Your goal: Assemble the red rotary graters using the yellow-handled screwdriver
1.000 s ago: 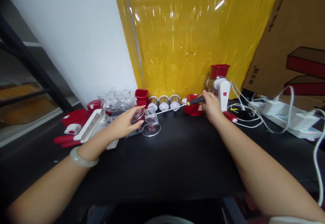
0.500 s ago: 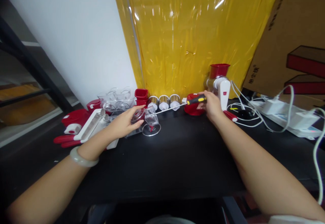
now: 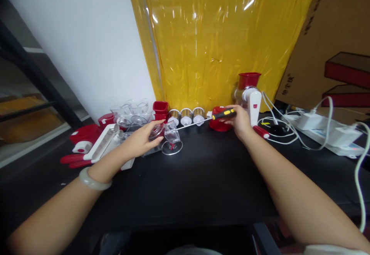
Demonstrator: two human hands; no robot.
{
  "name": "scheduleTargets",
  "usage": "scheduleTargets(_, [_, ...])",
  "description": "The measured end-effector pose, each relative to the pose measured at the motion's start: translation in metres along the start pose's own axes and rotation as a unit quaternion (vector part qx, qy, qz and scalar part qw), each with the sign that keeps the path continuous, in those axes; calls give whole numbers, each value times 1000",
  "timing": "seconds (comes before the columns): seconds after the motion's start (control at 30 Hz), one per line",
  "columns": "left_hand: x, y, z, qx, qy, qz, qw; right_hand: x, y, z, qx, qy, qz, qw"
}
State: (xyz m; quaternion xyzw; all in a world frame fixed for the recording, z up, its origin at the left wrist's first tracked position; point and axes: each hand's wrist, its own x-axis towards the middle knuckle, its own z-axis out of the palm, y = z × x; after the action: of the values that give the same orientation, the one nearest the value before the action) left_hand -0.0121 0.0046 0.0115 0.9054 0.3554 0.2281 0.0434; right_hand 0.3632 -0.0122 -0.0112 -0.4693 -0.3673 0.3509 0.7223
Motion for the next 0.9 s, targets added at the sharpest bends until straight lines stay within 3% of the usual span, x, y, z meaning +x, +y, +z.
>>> scheduleTargets(0.23, [0, -1, 1, 3, 1, 2, 1000, 3, 5, 2, -29, -14, -86, 996])
scheduleTargets(0.47, [0, -2, 2, 4, 1, 1, 1000, 2, 5, -2, 2, -4, -14, 1000])
scheduleTargets(0.9, [0, 0, 1, 1, 2, -2, 1000, 3, 6, 2, -34, -18, -85, 996])
